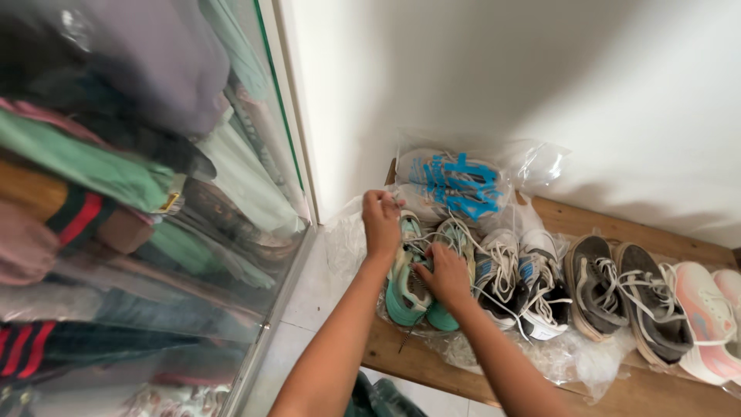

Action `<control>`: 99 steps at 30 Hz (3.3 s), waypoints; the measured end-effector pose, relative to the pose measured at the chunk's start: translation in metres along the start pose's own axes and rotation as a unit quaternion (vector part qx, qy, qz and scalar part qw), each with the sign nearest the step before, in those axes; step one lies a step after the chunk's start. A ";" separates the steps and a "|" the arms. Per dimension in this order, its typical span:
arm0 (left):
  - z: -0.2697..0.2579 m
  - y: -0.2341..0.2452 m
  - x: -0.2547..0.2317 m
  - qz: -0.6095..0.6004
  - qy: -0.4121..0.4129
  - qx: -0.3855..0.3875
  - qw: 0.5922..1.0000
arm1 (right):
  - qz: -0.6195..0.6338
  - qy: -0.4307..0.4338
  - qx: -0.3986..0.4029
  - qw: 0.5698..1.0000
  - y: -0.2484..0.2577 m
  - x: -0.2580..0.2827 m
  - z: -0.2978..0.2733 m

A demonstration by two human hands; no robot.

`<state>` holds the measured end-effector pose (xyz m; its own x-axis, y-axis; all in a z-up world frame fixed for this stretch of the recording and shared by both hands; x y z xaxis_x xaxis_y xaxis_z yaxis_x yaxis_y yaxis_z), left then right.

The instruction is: The person removes laces from a pair of pink sneakers and then re-laces them. The person then removes laces from a pair of teal sneakers and re-laces them. The shoes remain on a wooden bench next to a wardrobe.

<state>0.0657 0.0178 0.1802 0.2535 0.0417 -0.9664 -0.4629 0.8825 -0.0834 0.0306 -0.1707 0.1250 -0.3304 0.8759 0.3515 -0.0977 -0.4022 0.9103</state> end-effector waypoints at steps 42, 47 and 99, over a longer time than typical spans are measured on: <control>-0.067 0.006 0.133 0.215 0.086 0.206 0.951 | -0.065 -0.068 0.052 0.994 -0.062 -0.031 0.051; -0.061 0.009 0.119 0.107 0.082 0.318 0.938 | -0.028 -0.063 0.028 0.997 -0.046 -0.019 0.050; 0.145 -0.078 -0.187 -0.042 -0.133 0.203 0.969 | 0.143 -0.147 0.034 0.978 -0.049 -0.059 0.052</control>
<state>0.1778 0.0092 0.4029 0.5117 0.0332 -0.8585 -0.0728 0.9973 -0.0049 0.1036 -0.1886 0.0712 -0.0506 0.7735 0.6318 0.0256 -0.6314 0.7751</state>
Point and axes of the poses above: each hand's wrist, its own z-axis towards the middle knuckle, its own y-axis out of the back of the hand, x = y × z, the point moved 9 cm from there along z, towards the middle knuckle
